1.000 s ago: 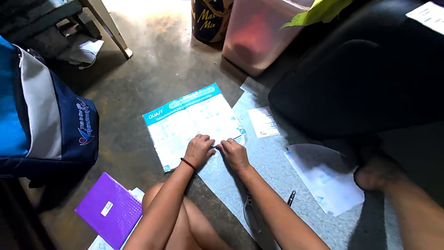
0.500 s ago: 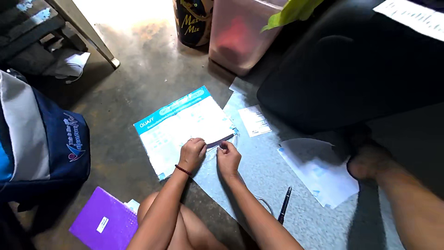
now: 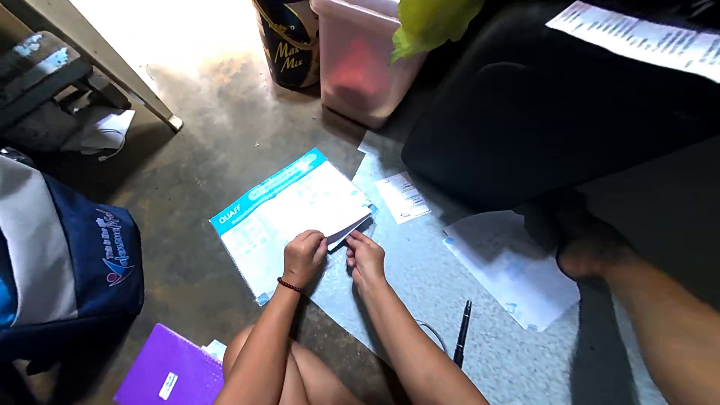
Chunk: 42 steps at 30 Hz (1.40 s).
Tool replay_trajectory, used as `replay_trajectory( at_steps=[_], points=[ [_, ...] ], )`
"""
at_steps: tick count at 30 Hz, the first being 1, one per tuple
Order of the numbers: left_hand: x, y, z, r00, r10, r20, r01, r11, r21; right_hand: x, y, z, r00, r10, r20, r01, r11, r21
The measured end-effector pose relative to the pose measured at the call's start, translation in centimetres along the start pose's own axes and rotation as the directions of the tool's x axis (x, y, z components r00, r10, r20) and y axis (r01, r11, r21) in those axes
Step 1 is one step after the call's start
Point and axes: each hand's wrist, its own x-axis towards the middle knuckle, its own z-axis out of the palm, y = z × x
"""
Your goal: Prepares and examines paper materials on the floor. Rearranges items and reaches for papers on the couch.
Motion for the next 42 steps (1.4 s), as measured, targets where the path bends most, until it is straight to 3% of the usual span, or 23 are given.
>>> replay_trajectory(
  at_steps=[13,20,42],
  points=[
    [0.5,-0.5,-1.2,0.997,-0.056,0.047,0.061,0.992,-0.109,0.1,0.8,1.0,0.970,-0.238,0.050,0.242,0.964,-0.111],
    [0.6,-0.2,-1.0,1.000,0.021,-0.012,-0.021,1.000,-0.014,-0.6,0.7,1.7,0.960,-0.272,0.063,0.278,0.953,-0.116],
    [0.7,-0.2,-1.4,0.997,-0.041,-0.062,0.037,0.997,-0.062,-0.8,1.1,2.0,0.949,-0.293,0.115,0.305,0.946,-0.112]
  ],
)
